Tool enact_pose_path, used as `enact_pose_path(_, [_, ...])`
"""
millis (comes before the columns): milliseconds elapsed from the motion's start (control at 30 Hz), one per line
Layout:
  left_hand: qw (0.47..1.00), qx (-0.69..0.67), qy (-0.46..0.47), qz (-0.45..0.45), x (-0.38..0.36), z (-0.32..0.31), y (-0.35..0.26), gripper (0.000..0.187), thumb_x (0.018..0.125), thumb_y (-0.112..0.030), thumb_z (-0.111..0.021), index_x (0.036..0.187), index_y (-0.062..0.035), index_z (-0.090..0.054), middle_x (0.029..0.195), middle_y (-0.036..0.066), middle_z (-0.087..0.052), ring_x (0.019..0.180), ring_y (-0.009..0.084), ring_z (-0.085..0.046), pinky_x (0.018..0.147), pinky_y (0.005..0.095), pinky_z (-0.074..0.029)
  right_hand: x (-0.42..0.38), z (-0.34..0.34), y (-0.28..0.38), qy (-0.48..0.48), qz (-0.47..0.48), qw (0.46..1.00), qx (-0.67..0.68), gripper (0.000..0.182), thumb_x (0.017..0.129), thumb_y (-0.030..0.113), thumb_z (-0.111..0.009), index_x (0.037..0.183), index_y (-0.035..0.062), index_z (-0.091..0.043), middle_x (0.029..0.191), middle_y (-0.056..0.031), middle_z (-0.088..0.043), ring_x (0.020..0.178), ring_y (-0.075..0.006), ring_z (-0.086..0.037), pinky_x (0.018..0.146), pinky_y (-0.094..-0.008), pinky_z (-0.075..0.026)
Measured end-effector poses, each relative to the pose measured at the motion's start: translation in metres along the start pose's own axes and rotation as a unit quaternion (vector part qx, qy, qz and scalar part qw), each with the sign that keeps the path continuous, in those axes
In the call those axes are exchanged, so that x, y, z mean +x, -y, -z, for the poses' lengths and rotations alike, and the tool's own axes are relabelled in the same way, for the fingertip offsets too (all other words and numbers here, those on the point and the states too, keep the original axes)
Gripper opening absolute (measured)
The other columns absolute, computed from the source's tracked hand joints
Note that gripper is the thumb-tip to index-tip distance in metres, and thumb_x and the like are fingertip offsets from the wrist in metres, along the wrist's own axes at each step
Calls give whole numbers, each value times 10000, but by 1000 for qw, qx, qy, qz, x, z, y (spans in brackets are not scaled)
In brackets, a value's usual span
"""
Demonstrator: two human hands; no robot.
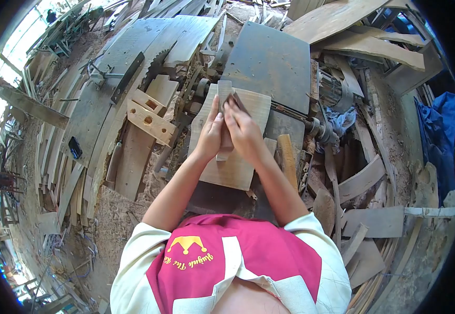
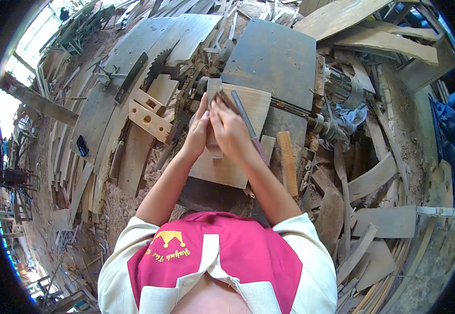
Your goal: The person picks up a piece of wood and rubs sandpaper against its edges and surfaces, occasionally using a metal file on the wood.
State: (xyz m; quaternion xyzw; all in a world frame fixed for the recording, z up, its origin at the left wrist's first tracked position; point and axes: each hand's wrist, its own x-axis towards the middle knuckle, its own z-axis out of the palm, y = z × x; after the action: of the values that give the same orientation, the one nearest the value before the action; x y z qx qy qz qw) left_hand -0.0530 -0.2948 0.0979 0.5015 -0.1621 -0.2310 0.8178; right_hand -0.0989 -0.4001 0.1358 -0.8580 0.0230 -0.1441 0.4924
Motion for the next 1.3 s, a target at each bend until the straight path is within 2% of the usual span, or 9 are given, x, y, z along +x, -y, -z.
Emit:
enact_pose_path(233, [994,101,-18,-35,3,2,-1,539,953,-99,-261,1456,-90,-66,1421,107,-281,1182,128,-389,1005,248,-289,74,-9,-24,-33,-9,999,-29,410,929,235,-422,1184,-73,-514,1283,-240,-461,1237,-317,-419,1027,-326,-315])
enact_pose_path(467, [1000,-17,9,24,2,4,4,534,954,-111,-271,1452,-76,-84,1432,120,-267,1241,153,-348,1031,255,-256,-5,-9,0,-44,46,997,-44,419,934,246,-412,1204,-61,-505,1288,-258,-438,1212,-366,-422,1019,-361,-328])
enact_pose_path(567, [985,157,-13,-68,6,10,10,528,949,-104,-282,1450,-83,-120,1445,128,-251,1268,178,-325,1044,267,-249,-45,-3,15,-7,-10,1000,-12,417,936,234,-413,1219,-61,-492,1306,-273,-414,1238,-367,-393,1035,-364,-303])
enact_pose_path(667, [990,138,-14,6,0,-1,-8,528,946,-97,-282,1449,-82,-123,1466,133,-215,1309,190,-271,1062,273,-224,-55,-3,15,-11,14,1000,-4,412,935,227,-417,1224,-58,-490,1315,-269,-408,1256,-358,-377,1051,-377,-267])
enact_pose_path(767, [994,101,8,-51,4,4,1,527,946,-94,-279,1450,-83,-123,1460,127,-230,1279,173,-315,1044,262,-252,-34,-5,12,-14,-13,999,29,420,935,245,-418,1220,-54,-498,1327,-244,-412,1267,-348,-366,1061,-387,-239])
enact_pose_path(867, [1000,-5,29,-6,7,11,9,527,947,-95,-279,1450,-84,-121,1459,124,-234,1272,163,-321,1040,257,-253,13,-14,-15,-48,15,998,-25,432,937,268,-409,1209,-52,-508,1320,-226,-427,1259,-336,-382,1056,-394,-246])
enact_pose_path(967, [998,67,0,-22,6,9,6,527,947,-98,-276,1450,-82,-121,1464,123,-222,1298,164,-281,1052,256,-223,57,-15,-30,-74,17,997,-26,441,939,285,-399,1201,-51,-516,1308,-225,-438,1255,-327,-388,1049,-400,-260])
enact_pose_path(1033, [997,73,-5,-11,5,6,2,527,946,-100,-276,1448,-69,-119,1471,120,-205,1306,158,-265,1055,256,-215,72,-13,-30,-60,-15,998,-31,431,944,255,-408,1211,-74,-490,1312,-251,-423,1277,-329,-363,1042,-320,-287])
enact_pose_path(1300, [998,51,8,-26,6,6,5,524,949,-104,-276,1447,-66,-119,1473,117,-202,1305,159,-262,1062,256,-206,2,-10,-7,-37,-9,999,-31,443,949,261,-392,1245,-61,-463,1347,-242,-386,1281,-334,-349,1059,-378,-246])
